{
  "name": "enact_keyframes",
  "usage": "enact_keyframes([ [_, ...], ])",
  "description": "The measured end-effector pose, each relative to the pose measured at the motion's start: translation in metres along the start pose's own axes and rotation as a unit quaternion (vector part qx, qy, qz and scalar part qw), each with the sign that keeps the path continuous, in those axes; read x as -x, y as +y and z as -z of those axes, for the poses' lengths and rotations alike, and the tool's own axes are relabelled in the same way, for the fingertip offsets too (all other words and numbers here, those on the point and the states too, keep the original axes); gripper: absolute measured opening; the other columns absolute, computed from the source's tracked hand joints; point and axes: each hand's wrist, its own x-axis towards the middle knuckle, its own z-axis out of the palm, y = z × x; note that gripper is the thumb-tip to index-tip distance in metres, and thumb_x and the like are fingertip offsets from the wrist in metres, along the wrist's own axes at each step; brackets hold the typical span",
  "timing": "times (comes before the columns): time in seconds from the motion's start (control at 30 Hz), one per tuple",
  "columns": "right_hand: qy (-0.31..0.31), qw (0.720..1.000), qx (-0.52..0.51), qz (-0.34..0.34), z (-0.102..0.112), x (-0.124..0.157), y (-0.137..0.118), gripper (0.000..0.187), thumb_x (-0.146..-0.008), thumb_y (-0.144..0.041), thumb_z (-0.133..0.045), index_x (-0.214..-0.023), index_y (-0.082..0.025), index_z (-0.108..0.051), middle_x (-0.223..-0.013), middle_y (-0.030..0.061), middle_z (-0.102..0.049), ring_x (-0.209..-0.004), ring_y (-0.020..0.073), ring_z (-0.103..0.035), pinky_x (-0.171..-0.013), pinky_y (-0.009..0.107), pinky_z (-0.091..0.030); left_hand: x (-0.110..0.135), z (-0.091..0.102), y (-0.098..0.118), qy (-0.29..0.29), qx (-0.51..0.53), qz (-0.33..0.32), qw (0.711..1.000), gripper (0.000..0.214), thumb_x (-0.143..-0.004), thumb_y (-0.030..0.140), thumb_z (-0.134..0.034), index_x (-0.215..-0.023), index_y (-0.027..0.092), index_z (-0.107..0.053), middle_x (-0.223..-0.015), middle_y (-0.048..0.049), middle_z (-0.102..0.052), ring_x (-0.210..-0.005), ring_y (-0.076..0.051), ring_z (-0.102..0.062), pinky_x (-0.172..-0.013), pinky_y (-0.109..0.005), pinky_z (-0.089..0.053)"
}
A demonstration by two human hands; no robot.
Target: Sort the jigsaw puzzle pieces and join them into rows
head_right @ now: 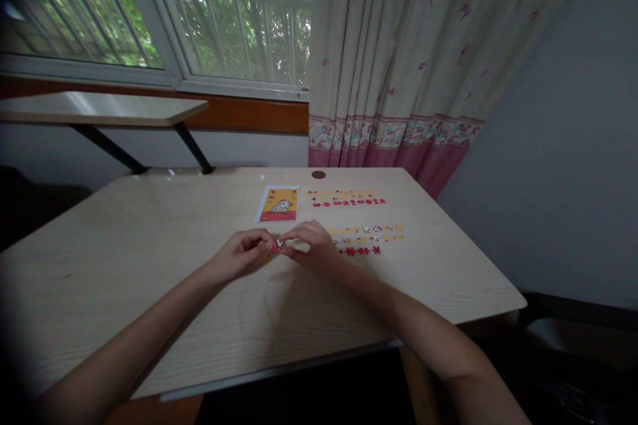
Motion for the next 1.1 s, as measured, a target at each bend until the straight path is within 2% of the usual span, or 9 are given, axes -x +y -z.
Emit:
enact_keyframes([
  [0.23,-0.044,0.997,0.055,0.014,-0.001,0.004,0.002,0.024,-0.079,-0.037,-0.060,-0.099,-0.026,-0.065,-0.086,0.0044,-0.060,-0.080,0.0151,-0.054,-0.074,0.029,-0.043,0.000,0.001,-0.006,-0.009,0.031,0.016,0.999,0.029,-0.078,0.039,-0.055,-0.074,0.011,-0.060,-0.061,-0.0008,-0.053,-0.054,-0.009,-0.043,-0.049,-0.021,-0.031],
  [0.37,-0.047,0.995,0.083,0.033,0.000,0.005,0.004,0.027,-0.079,-0.040,-0.058,-0.102,-0.027,-0.064,-0.087,0.0042,-0.061,-0.080,0.0154,-0.053,-0.074,0.030,-0.041,0.000,-0.001,-0.005,-0.005,0.032,0.011,0.999,0.029,-0.078,0.040,-0.055,-0.073,0.011,-0.059,-0.062,-0.0010,-0.054,-0.056,-0.009,-0.044,-0.052,-0.022,-0.033],
  [0.5,-0.025,0.992,0.116,0.052,0.002,0.005,0.006,0.025,-0.080,-0.039,-0.058,-0.101,-0.028,-0.065,-0.084,0.0034,-0.062,-0.076,0.0154,-0.052,-0.071,0.030,-0.040,0.000,0.002,-0.003,-0.001,0.010,0.009,1.000,0.031,-0.079,0.041,-0.054,-0.075,0.011,-0.059,-0.064,-0.0016,-0.056,-0.057,-0.010,-0.046,-0.053,-0.022,-0.035],
  [0.57,0.005,0.992,0.115,0.052,0.006,0.004,0.006,0.025,-0.080,-0.040,-0.058,-0.101,-0.027,-0.065,-0.079,0.0033,-0.061,-0.074,0.0153,-0.052,-0.070,0.030,-0.041,0.001,0.008,-0.002,0.021,-0.036,0.001,0.999,0.031,-0.081,0.041,-0.050,-0.079,0.012,-0.059,-0.068,-0.0025,-0.057,-0.057,-0.010,-0.047,-0.053,-0.022,-0.036],
  [0.63,0.050,0.992,0.109,0.042,0.012,0.001,0.006,0.025,-0.082,-0.040,-0.056,-0.099,-0.026,-0.066,-0.075,0.0033,-0.060,-0.072,0.0151,-0.053,-0.068,0.030,-0.042,0.002,0.018,-0.001,0.045,-0.132,-0.008,0.990,0.030,-0.083,0.040,-0.047,-0.083,0.013,-0.060,-0.070,-0.0028,-0.059,-0.058,-0.011,-0.048,-0.054,-0.023,-0.036],
  [0.73,0.105,0.988,0.108,0.032,0.021,-0.002,0.006,0.024,-0.082,-0.039,-0.055,-0.098,-0.026,-0.067,-0.075,0.0035,-0.059,-0.071,0.0153,-0.053,-0.068,0.031,-0.043,0.005,0.036,0.000,0.056,-0.331,-0.013,0.942,0.027,-0.084,0.036,-0.044,-0.084,0.017,-0.061,-0.076,-0.0039,-0.061,-0.062,-0.013,-0.050,-0.057,-0.024,-0.036],
  [0.8,0.117,0.986,0.116,0.030,0.026,-0.003,0.007,0.023,-0.081,-0.039,-0.057,-0.098,-0.026,-0.067,-0.075,0.0033,-0.059,-0.071,0.0157,-0.053,-0.068,0.031,-0.044,0.007,0.045,0.000,0.044,-0.405,-0.014,0.913,0.027,-0.085,0.037,-0.042,-0.083,0.017,-0.061,-0.079,-0.0046,-0.062,-0.065,-0.014,-0.052,-0.058,-0.025,-0.036],
  [0.93,0.115,0.985,0.124,0.034,0.030,-0.003,0.012,0.022,-0.079,-0.036,-0.060,-0.098,-0.027,-0.067,-0.076,0.0029,-0.058,-0.071,0.0153,-0.053,-0.069,0.031,-0.045,0.008,0.053,-0.004,0.011,-0.454,-0.009,0.891,0.031,-0.087,0.038,-0.038,-0.083,0.018,-0.062,-0.080,-0.0053,-0.063,-0.067,-0.015,-0.055,-0.057,-0.024,-0.036],
  [1.1,0.110,0.982,0.144,0.045,0.029,-0.002,0.016,0.021,-0.079,-0.036,-0.061,-0.095,-0.025,-0.068,-0.074,0.0027,-0.057,-0.070,0.0140,-0.053,-0.069,0.030,-0.045,0.006,0.052,-0.007,-0.005,-0.443,0.000,0.896,0.032,-0.087,0.038,-0.037,-0.088,0.019,-0.063,-0.087,-0.0056,-0.064,-0.072,-0.016,-0.058,-0.061,-0.024,-0.039],
])
